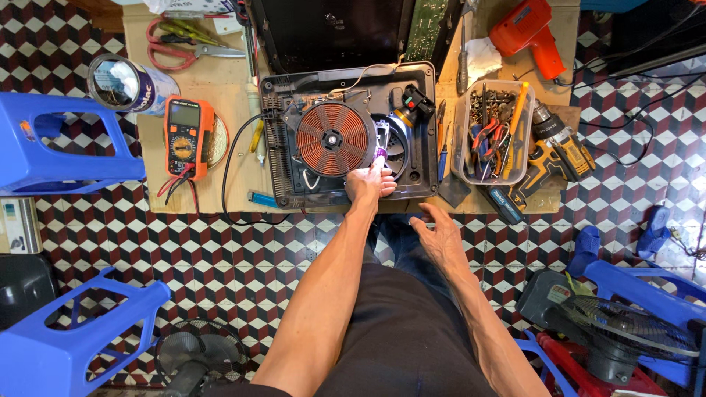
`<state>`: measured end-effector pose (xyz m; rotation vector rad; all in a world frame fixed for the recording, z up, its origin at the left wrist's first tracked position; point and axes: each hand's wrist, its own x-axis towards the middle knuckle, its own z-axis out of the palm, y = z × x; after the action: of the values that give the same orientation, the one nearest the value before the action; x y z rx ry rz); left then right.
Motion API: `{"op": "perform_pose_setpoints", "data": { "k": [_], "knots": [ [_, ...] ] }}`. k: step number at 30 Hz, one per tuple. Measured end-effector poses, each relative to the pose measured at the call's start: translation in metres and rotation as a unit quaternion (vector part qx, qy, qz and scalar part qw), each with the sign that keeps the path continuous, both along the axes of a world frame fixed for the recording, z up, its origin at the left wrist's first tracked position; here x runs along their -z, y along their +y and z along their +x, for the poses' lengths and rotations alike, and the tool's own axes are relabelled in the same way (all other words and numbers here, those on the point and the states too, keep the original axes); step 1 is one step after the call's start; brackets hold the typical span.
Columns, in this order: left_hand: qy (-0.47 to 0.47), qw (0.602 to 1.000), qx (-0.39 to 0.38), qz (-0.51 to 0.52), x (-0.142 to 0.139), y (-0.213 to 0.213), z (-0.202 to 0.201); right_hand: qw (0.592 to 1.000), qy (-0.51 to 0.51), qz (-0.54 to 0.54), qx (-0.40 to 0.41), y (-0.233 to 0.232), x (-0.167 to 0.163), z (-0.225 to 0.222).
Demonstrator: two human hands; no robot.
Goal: The person repairs an induction cooktop by connecting internal wires, applying lubricant to a fan motor, and testing the unit. They use a flashlight, pliers, and a multimeter to work on the internal components, then reassemble and power on the cooktop to verify operation.
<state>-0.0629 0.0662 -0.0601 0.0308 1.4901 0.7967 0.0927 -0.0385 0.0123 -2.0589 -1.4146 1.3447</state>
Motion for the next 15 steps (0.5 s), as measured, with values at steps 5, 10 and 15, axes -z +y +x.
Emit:
{"op": "perform_pose_setpoints", "data": {
  "k": [5,10,15],
  "knots": [
    [-0.065,0.997,-0.033,0.029,0.007,0.001,0.002,1.0,0.003,0.004,-0.006,0.002,0.0,0.002],
    [-0.027,0.999,-0.022,0.0,-0.001,-0.004,0.003,1.0,0.005,-0.002,0.002,0.008,-0.004,0.0],
    [-0.173,0.978,-0.084,0.077,0.009,0.003,-0.002,1.0,-0.003,-0.028,-0.007,0.011,-0.006,0.003]
  ]
}}
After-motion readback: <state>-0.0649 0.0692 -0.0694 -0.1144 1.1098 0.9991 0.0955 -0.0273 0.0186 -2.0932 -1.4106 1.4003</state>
